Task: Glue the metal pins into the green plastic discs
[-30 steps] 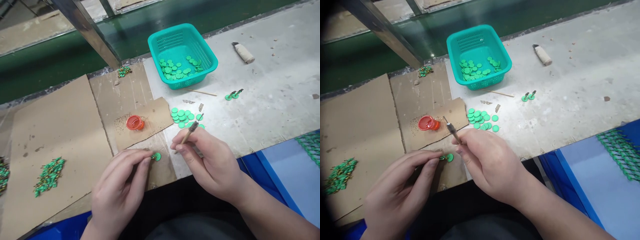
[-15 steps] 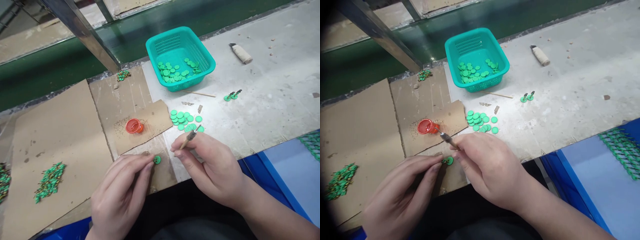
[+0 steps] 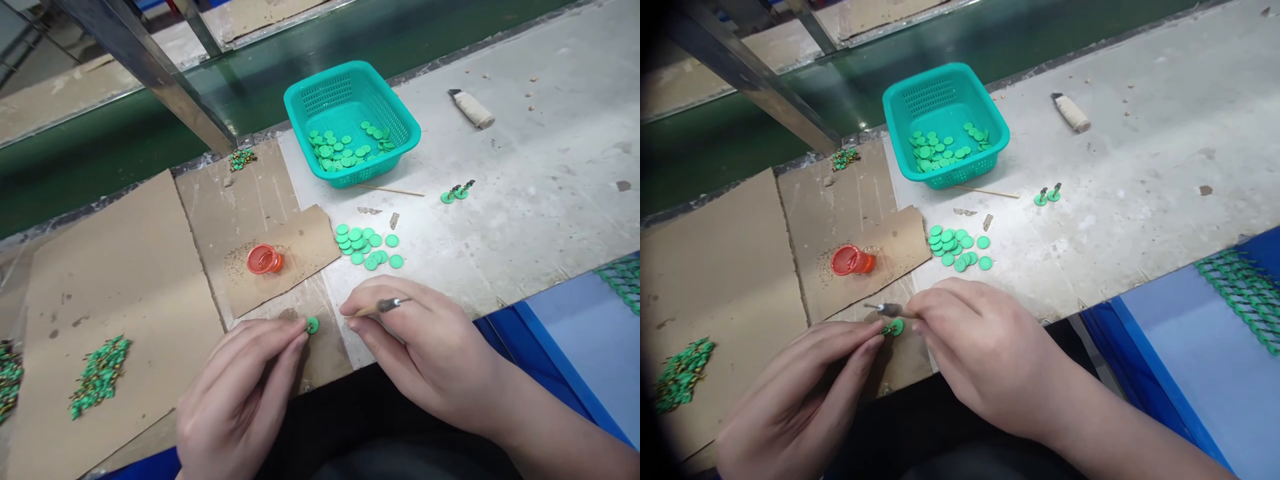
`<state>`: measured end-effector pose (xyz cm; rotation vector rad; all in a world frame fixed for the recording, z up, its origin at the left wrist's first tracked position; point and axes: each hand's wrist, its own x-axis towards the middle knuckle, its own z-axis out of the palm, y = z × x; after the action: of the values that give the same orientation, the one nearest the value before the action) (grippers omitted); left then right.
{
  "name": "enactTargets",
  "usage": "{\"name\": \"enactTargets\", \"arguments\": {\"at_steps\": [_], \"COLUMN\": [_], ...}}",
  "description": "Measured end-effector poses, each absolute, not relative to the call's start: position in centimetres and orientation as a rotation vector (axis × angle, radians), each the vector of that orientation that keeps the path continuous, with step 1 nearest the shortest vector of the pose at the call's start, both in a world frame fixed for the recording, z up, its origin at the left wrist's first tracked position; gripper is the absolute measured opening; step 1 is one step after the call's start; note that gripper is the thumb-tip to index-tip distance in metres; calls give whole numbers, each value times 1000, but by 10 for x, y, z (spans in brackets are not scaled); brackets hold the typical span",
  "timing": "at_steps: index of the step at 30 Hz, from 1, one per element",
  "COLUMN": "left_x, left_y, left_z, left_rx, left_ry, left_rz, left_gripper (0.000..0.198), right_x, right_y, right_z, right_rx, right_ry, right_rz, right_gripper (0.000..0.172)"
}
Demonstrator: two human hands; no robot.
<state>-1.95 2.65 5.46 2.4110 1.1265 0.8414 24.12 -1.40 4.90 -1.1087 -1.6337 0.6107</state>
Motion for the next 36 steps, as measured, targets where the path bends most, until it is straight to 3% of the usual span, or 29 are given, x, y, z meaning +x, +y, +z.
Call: {"name": "enactTargets", "arguments": {"at_steps": [27,36], "left_x": [-21,-25], "left_y": [24,24], "left_z": [53,49], "left_rx": [2419,2537], "left_ry": [1092,1121], "left_rz": [843,912], "left_gripper": [43,20], "right_x": [220,218], "right_y": [12,6], "right_z": [43,49], "right_rx": [-941,-990], "right_ry": [-1741,-1828], "right_rz": [637,690], "right_gripper": [16,21]}}
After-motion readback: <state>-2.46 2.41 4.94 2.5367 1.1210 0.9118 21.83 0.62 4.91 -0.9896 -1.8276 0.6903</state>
